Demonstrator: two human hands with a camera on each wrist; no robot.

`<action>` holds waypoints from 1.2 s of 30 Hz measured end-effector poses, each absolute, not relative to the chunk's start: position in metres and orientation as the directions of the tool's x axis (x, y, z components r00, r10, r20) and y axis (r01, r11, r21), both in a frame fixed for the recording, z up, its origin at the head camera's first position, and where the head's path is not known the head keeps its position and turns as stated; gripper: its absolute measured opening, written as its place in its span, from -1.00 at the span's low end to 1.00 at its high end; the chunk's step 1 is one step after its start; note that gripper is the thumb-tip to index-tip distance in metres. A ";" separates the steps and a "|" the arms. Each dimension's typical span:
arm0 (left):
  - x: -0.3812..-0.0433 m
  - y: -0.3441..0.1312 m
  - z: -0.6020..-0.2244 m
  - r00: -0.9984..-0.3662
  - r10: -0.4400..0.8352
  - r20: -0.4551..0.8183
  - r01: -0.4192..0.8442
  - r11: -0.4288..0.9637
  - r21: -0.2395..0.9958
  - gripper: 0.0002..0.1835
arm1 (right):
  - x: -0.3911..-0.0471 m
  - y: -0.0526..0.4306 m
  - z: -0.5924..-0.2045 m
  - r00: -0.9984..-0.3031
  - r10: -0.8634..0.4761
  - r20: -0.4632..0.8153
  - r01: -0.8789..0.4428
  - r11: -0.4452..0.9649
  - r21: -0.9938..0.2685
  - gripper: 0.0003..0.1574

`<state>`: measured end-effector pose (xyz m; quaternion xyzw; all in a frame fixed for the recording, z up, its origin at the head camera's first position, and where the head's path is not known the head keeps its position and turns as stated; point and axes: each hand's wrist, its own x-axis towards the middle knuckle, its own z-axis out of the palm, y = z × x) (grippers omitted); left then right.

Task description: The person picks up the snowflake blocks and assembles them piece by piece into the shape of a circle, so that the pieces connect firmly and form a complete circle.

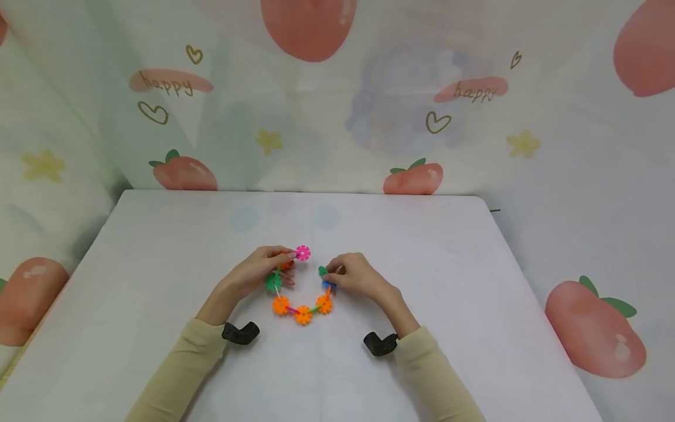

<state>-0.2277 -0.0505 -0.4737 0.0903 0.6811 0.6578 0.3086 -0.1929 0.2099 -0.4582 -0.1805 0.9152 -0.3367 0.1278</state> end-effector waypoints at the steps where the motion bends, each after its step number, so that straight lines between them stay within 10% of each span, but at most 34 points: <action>1: -0.228 -0.050 -0.474 -0.793 0.529 -0.301 -0.282 0.119 0.952 -0.56 | -0.193 0.209 -0.458 -0.906 -0.412 -0.094 -0.254 0.708 -0.659 -0.77; 36: -0.220 -0.038 -0.479 -0.803 0.545 -0.243 -0.261 0.046 0.964 -0.61 | -0.203 0.206 -0.459 -0.930 -0.334 0.150 -0.314 0.516 -0.797 -0.85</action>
